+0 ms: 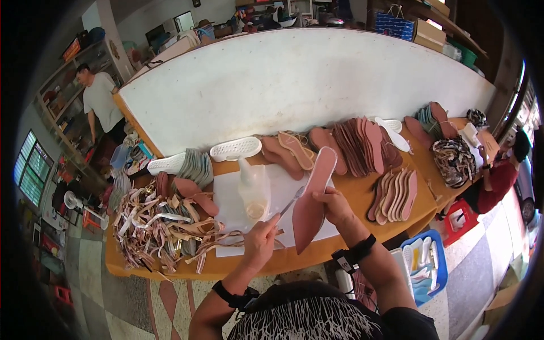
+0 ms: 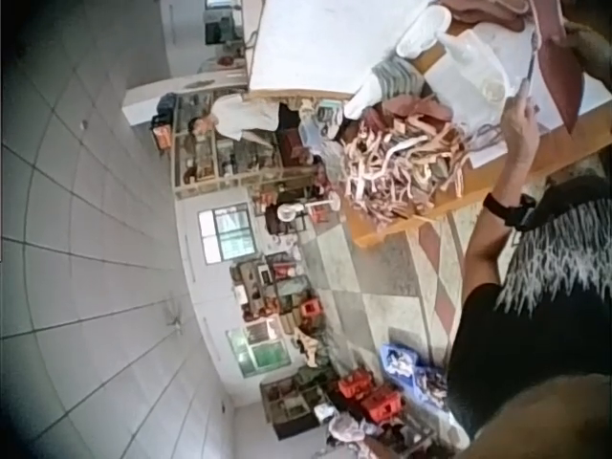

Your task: Apply adhesive to shoe insoles and attach leather straps.

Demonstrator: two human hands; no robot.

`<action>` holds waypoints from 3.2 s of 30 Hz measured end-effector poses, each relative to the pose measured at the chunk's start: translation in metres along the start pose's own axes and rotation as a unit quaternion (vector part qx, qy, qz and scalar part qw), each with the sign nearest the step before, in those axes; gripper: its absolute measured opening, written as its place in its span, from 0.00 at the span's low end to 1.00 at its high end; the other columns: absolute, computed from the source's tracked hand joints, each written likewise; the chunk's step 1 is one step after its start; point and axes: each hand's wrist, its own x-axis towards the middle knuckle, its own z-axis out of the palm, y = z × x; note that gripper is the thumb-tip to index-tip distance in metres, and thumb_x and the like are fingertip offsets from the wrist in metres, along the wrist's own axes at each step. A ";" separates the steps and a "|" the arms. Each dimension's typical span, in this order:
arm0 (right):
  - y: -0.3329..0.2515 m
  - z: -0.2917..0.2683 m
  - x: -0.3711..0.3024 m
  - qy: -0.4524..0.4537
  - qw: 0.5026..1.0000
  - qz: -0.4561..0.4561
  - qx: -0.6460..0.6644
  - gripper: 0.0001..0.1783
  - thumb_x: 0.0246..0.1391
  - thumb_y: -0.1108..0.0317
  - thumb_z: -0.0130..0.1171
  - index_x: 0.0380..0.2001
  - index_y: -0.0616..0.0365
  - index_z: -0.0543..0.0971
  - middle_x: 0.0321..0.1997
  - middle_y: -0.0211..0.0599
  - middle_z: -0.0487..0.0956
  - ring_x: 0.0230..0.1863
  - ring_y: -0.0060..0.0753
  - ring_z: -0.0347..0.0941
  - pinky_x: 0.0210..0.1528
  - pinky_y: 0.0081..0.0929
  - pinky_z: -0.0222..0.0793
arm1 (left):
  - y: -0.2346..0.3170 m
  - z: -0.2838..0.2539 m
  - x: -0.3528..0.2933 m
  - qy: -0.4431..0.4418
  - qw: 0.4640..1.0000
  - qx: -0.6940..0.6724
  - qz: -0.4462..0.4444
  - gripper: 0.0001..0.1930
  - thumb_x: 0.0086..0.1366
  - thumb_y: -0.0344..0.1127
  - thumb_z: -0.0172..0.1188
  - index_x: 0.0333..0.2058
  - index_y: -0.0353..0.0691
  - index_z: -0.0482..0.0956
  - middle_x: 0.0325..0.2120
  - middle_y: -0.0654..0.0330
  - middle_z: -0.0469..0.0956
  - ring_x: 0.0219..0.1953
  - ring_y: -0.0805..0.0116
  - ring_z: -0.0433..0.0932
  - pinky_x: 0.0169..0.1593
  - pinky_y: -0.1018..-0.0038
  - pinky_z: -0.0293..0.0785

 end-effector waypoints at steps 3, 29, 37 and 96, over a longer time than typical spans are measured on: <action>0.002 -0.003 0.007 0.001 1.000 -0.001 0.017 0.12 0.46 0.79 0.52 0.37 0.69 0.71 0.37 0.42 0.74 0.38 0.34 0.71 0.44 0.28 0.66 | 0.001 -0.003 -0.002 0.001 1.000 -0.008 -0.010 0.16 0.53 0.23 0.52 0.42 0.40 0.73 0.18 0.55 0.68 0.21 0.60 0.69 0.26 0.69 0.66; 0.008 -0.026 0.039 0.178 0.971 -0.071 0.145 0.09 0.51 0.74 0.50 0.38 0.60 0.70 0.39 0.34 0.74 0.40 0.30 0.69 0.47 0.26 0.63 | -0.022 -0.010 -0.027 -0.024 0.998 0.056 -0.007 0.16 0.52 0.23 0.53 0.42 0.37 0.73 0.20 0.52 0.69 0.21 0.58 0.68 0.26 0.69 0.64; -0.006 0.002 0.022 0.145 0.955 -0.258 -0.023 0.05 0.48 0.79 0.51 0.30 0.62 0.74 0.32 0.34 0.76 0.34 0.27 0.71 0.40 0.22 0.66 | -0.039 -0.027 -0.034 0.074 0.941 -0.261 -0.203 0.17 0.57 0.24 0.50 0.47 0.37 0.70 0.20 0.63 0.69 0.22 0.77 0.67 0.28 0.84 0.63; 0.003 0.030 -0.034 0.066 0.991 -0.047 -0.109 0.02 0.44 0.76 0.55 0.25 0.59 0.75 0.25 0.28 0.74 0.27 0.23 0.70 0.34 0.19 0.66 | -0.016 0.011 0.057 0.034 0.994 -0.097 -0.027 0.15 0.56 0.28 0.53 0.44 0.41 0.72 0.21 0.52 0.73 0.23 0.59 0.72 0.28 0.71 0.68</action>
